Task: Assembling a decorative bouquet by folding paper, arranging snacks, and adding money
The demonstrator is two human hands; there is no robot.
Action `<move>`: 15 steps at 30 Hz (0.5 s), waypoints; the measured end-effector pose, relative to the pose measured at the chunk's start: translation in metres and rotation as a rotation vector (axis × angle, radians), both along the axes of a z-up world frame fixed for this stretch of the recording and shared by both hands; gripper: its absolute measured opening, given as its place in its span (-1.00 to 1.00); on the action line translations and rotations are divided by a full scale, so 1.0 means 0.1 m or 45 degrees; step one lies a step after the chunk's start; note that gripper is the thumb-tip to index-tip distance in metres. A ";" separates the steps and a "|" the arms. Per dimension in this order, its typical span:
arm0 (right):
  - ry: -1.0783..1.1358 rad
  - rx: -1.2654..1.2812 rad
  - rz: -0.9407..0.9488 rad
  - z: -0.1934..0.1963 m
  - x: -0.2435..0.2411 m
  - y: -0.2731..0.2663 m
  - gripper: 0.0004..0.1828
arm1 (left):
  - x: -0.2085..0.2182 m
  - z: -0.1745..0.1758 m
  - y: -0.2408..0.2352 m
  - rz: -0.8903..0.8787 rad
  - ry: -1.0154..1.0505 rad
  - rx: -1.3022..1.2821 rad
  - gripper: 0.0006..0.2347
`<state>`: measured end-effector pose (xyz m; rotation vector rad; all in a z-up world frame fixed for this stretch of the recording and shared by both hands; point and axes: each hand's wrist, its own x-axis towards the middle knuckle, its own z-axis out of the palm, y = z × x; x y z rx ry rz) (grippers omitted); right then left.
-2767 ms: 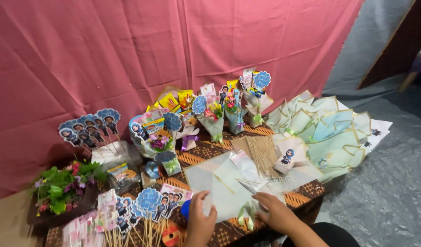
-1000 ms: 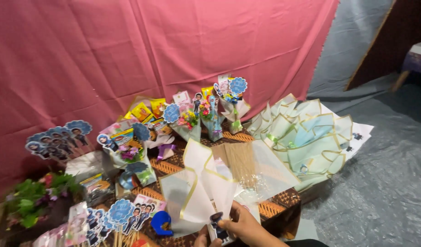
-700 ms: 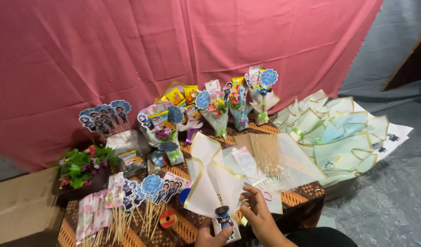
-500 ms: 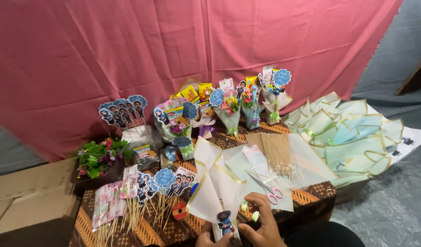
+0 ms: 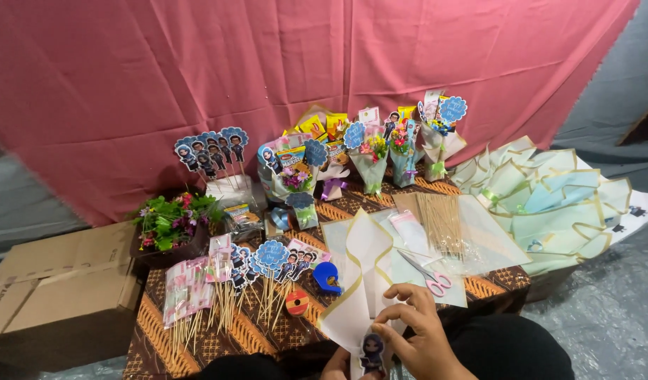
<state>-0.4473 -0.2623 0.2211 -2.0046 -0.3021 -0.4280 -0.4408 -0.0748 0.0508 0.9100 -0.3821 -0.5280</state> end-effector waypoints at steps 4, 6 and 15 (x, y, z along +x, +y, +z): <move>0.087 -0.100 -0.124 -0.01 0.07 0.05 -0.86 | -0.01 0.01 -0.14 0.050 -0.060 -0.163 -0.29; 0.086 -0.097 -0.129 -0.04 0.08 0.07 -0.87 | -0.05 0.07 -0.16 0.066 -0.082 -0.270 -0.24; 0.077 -0.153 -0.191 -0.08 0.16 0.11 -0.90 | -0.01 0.03 -0.03 0.181 -0.062 0.005 -0.32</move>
